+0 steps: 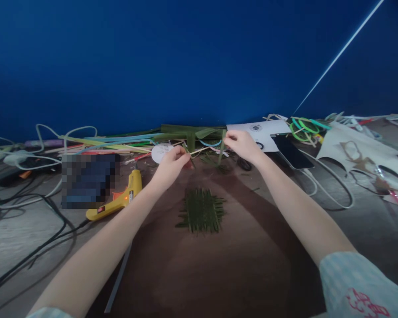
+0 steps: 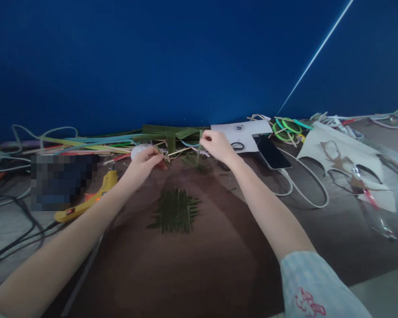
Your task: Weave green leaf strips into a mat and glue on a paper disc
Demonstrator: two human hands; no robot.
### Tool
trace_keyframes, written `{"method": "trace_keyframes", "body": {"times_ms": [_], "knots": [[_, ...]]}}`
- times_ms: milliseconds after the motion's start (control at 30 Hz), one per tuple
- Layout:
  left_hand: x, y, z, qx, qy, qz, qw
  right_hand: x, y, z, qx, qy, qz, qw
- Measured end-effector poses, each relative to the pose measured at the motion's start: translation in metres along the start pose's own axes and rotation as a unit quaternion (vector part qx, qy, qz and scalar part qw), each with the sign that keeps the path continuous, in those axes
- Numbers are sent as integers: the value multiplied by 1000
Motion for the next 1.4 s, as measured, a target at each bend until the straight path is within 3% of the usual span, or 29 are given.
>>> {"method": "trace_keyframes", "body": {"times_ms": [67,133,200,333,467,633,767,1167,1400], "knots": [[0,-1,-3,13,10,2,1000,-15,1,-12,22,-142,-50,988],[-2,-2,-6,32,23,-4,999,-31,4,-30,51,-263,-108,957],[-6,-1,-9,47,32,-18,998,-47,10,-46,66,-307,-170,934],[-9,0,-12,72,50,-25,996,-62,17,-59,63,-302,-222,925],[-10,-2,-16,87,70,-34,993,-57,16,-56,58,-284,-223,931],[-2,-7,-22,97,72,-4,993,-45,12,-31,30,-111,-227,967],[-3,-5,-22,103,63,-7,993,-46,12,-17,29,-12,-235,971],[-10,-1,-28,146,113,-33,982,-55,15,-8,33,-1,-280,959],[-10,0,-30,162,143,-39,976,-49,11,-25,57,-70,-232,968]]}}
Point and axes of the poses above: each hand's wrist, its own y-axis away from the middle knuckle, its own x-axis out of the back of the hand, z = x × y, the point moved 9 cm from there along -y, towards the middle knuckle, and after that the axes turned 11 degrees about x, right-handed, at the moved point
